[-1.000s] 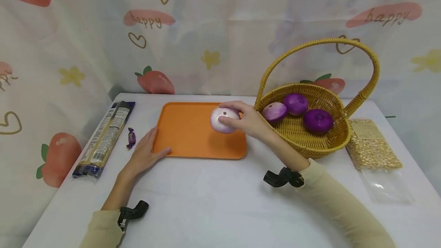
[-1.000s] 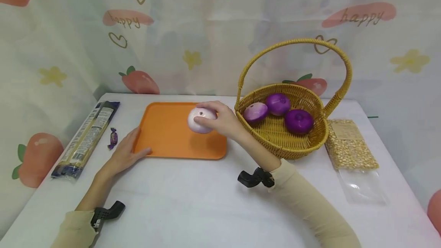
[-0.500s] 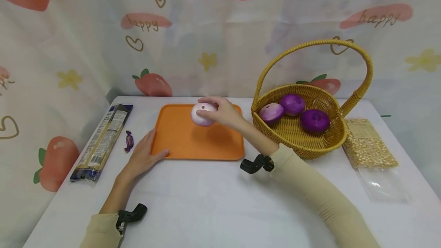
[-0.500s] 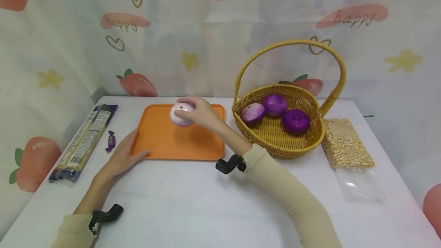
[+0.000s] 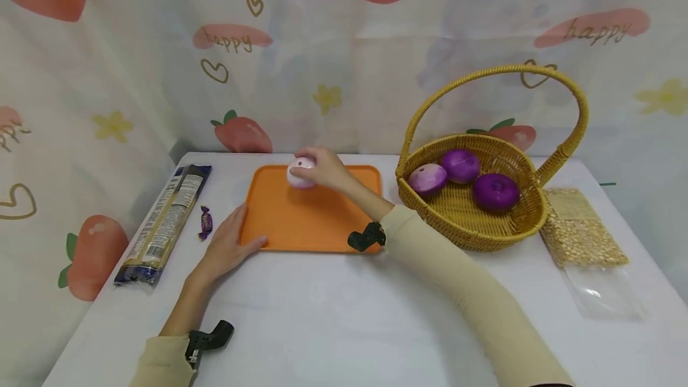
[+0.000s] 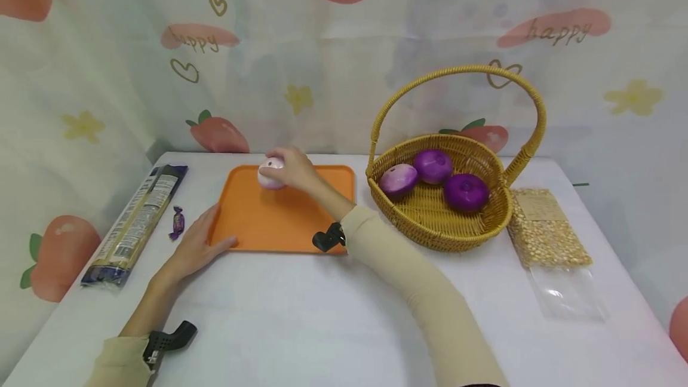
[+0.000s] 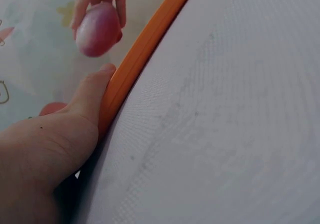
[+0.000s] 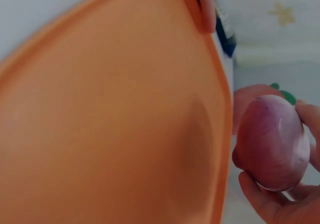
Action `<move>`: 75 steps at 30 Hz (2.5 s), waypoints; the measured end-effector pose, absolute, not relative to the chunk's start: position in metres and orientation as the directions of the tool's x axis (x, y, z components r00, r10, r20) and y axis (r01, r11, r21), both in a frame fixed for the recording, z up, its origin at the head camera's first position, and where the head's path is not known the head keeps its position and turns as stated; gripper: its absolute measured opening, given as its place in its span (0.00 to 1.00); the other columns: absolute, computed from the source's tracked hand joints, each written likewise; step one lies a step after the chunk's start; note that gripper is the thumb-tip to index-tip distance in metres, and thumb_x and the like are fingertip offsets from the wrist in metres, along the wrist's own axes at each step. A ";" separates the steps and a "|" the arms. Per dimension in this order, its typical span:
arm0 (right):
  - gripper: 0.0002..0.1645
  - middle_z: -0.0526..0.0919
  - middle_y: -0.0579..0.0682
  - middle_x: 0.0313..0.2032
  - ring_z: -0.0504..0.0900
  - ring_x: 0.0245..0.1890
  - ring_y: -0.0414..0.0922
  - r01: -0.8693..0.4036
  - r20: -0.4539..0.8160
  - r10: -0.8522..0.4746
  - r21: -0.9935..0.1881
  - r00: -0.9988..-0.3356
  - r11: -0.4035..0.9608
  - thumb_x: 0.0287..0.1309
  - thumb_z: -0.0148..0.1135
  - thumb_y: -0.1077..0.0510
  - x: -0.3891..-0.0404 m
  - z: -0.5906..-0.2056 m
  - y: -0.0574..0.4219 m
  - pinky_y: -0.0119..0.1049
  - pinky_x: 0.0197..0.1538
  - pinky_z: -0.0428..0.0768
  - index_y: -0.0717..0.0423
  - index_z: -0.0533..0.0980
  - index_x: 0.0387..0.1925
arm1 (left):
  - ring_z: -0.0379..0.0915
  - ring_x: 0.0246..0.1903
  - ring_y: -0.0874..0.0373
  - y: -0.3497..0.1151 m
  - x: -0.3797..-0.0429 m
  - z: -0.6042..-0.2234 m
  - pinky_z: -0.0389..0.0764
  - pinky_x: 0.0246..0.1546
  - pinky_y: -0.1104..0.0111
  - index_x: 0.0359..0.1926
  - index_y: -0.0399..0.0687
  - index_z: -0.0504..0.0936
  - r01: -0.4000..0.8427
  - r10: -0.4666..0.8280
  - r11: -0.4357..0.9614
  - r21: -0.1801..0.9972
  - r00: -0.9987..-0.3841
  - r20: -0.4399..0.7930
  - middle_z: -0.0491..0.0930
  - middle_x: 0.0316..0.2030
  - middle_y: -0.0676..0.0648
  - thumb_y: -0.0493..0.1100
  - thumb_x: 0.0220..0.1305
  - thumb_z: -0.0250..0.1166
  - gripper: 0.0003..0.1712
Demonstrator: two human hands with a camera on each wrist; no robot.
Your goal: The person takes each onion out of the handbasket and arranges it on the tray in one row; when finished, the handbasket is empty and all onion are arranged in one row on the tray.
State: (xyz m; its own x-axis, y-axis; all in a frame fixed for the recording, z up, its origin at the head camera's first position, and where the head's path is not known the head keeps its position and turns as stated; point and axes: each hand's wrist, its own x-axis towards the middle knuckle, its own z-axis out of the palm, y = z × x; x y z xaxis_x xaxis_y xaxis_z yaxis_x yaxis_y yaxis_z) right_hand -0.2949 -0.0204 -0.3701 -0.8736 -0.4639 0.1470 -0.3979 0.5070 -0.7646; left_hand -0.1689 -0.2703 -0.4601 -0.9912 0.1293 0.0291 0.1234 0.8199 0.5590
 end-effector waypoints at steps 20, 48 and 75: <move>0.28 0.81 0.55 0.54 0.75 0.56 0.51 -0.401 0.095 -0.471 -0.684 -0.877 0.610 0.58 0.66 0.48 -0.318 -0.393 -0.057 0.42 0.61 0.73 0.57 0.77 0.56 | 0.45 0.74 0.36 -0.271 -0.168 -0.461 0.48 0.73 0.43 0.76 0.40 0.44 0.093 0.118 0.830 0.549 -0.993 -0.010 0.48 0.75 0.35 0.64 0.60 0.63 0.57; 0.42 0.64 0.55 0.69 0.65 0.68 0.54 -0.546 0.155 -0.537 -0.432 -0.829 0.718 0.59 0.60 0.34 -0.288 -0.367 -0.020 0.55 0.67 0.69 0.46 0.63 0.70 | 0.46 0.73 0.36 -0.269 -0.168 -0.461 0.49 0.73 0.43 0.76 0.39 0.45 0.101 0.115 0.836 0.539 -0.993 0.007 0.49 0.75 0.35 0.62 0.60 0.63 0.56; 0.28 0.75 0.51 0.61 0.72 0.64 0.48 -0.609 0.154 -0.651 -0.560 -0.743 0.562 0.63 0.61 0.46 -0.193 -0.332 0.125 0.50 0.68 0.71 0.53 0.72 0.61 | 0.45 0.74 0.36 -0.269 -0.165 -0.459 0.48 0.73 0.42 0.76 0.40 0.43 0.086 0.111 0.840 0.536 -0.994 -0.014 0.48 0.75 0.35 0.63 0.61 0.63 0.57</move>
State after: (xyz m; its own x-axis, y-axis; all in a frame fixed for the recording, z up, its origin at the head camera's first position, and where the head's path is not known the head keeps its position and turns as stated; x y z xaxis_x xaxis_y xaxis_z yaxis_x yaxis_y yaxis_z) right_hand -0.1926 0.1251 -0.3318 -0.7429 -0.6513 0.1545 -0.6089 0.5617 -0.5601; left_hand -0.1648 -0.2686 -0.4592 -0.9937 0.1109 -0.0136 0.0864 0.8400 0.5357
